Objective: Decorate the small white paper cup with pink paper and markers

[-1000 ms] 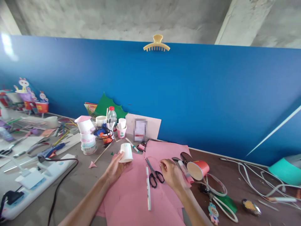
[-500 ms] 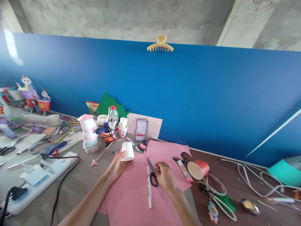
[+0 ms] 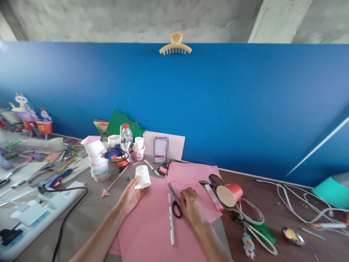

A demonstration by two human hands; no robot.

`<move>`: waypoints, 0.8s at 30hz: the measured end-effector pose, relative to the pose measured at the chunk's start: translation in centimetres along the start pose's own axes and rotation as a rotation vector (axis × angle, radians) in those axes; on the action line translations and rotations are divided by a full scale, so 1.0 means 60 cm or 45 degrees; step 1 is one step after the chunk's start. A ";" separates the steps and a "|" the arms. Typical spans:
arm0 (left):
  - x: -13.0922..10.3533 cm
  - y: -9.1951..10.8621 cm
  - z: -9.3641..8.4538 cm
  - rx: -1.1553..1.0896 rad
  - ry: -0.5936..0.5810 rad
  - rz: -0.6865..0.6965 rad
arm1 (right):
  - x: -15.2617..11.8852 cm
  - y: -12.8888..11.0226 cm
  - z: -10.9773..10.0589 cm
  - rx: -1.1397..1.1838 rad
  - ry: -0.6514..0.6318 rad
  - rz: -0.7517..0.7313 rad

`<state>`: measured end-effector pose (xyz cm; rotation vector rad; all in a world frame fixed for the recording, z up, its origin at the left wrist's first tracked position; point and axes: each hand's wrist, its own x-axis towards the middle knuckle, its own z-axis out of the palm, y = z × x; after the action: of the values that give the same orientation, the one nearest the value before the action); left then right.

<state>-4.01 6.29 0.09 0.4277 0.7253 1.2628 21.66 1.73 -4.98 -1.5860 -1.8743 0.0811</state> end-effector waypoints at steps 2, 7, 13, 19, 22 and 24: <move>0.000 0.000 0.001 -0.007 0.008 -0.001 | -0.001 0.002 0.000 0.014 0.055 -0.044; 0.003 -0.003 0.001 -0.005 0.031 0.002 | 0.002 -0.031 -0.034 0.014 0.148 -0.147; 0.003 -0.005 -0.004 -0.029 -0.001 -0.013 | -0.004 -0.093 -0.071 -0.005 -0.480 -0.264; 0.000 -0.004 -0.002 -0.052 -0.001 -0.025 | -0.009 -0.084 -0.060 -0.020 -0.413 -0.374; 0.000 -0.001 -0.004 -0.102 -0.015 -0.032 | -0.002 -0.068 -0.057 0.126 -0.224 -0.433; -0.002 0.002 -0.008 -0.142 -0.084 -0.031 | 0.001 -0.060 -0.054 0.269 -0.079 -0.405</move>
<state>-4.44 6.18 -0.13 0.3666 0.5998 1.2545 20.25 -0.35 -0.83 -1.1433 -2.0682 0.1837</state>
